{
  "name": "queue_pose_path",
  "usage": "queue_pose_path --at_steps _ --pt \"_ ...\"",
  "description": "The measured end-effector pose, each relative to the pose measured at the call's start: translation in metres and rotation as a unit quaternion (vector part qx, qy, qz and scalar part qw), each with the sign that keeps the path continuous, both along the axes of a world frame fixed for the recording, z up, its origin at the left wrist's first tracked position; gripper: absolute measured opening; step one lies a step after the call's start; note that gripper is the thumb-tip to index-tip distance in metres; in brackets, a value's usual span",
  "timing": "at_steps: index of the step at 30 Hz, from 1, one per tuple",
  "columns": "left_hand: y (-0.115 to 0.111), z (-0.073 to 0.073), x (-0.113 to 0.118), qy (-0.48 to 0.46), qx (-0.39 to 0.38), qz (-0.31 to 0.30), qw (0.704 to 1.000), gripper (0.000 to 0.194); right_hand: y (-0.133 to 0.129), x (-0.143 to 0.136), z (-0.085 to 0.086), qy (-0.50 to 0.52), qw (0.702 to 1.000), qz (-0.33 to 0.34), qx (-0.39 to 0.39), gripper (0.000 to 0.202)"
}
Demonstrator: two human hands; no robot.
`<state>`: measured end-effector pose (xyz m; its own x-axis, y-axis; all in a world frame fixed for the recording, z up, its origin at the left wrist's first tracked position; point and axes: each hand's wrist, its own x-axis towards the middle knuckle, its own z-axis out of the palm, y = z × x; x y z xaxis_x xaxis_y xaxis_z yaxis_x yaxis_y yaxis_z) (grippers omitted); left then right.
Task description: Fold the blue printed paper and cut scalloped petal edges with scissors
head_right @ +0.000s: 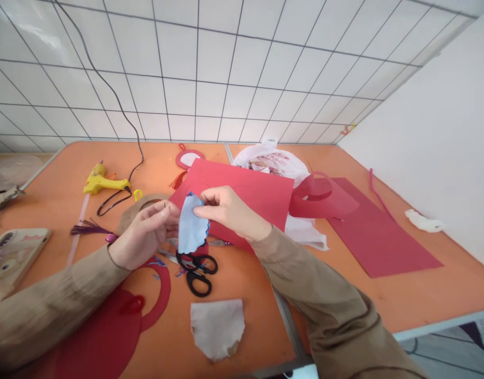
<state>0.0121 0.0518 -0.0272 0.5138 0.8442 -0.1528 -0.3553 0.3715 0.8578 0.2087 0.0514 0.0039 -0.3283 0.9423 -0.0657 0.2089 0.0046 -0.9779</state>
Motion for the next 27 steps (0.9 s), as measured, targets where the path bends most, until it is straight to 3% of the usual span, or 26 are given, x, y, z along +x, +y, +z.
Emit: queue_pose_path --at_steps 4,7,17,19,23,27 --pt "0.000 -0.003 0.002 0.042 0.015 -0.026 0.999 0.036 0.000 0.000 -0.002 -0.001 1.000 -0.015 0.002 0.019" --pt "-0.001 -0.005 0.003 0.070 0.044 -0.043 0.996 0.021 0.001 0.000 -0.002 0.010 1.000 -0.022 0.001 0.018" --pt "-0.003 0.000 0.002 0.121 0.125 0.013 0.985 0.019 -0.004 -0.012 -0.007 0.076 0.996 -0.028 -0.036 0.031" --pt "-0.002 0.002 0.000 0.164 0.210 0.040 0.963 0.017 -0.005 -0.013 -0.009 0.091 0.994 -0.026 -0.064 0.031" --pt "-0.003 0.005 -0.004 0.240 0.410 0.097 0.874 0.010 -0.006 -0.014 -0.010 0.119 0.986 -0.024 -0.114 0.027" --pt "-0.007 0.006 -0.004 0.251 0.488 0.118 0.827 0.008 -0.008 -0.014 -0.008 0.146 0.980 -0.009 -0.135 0.023"
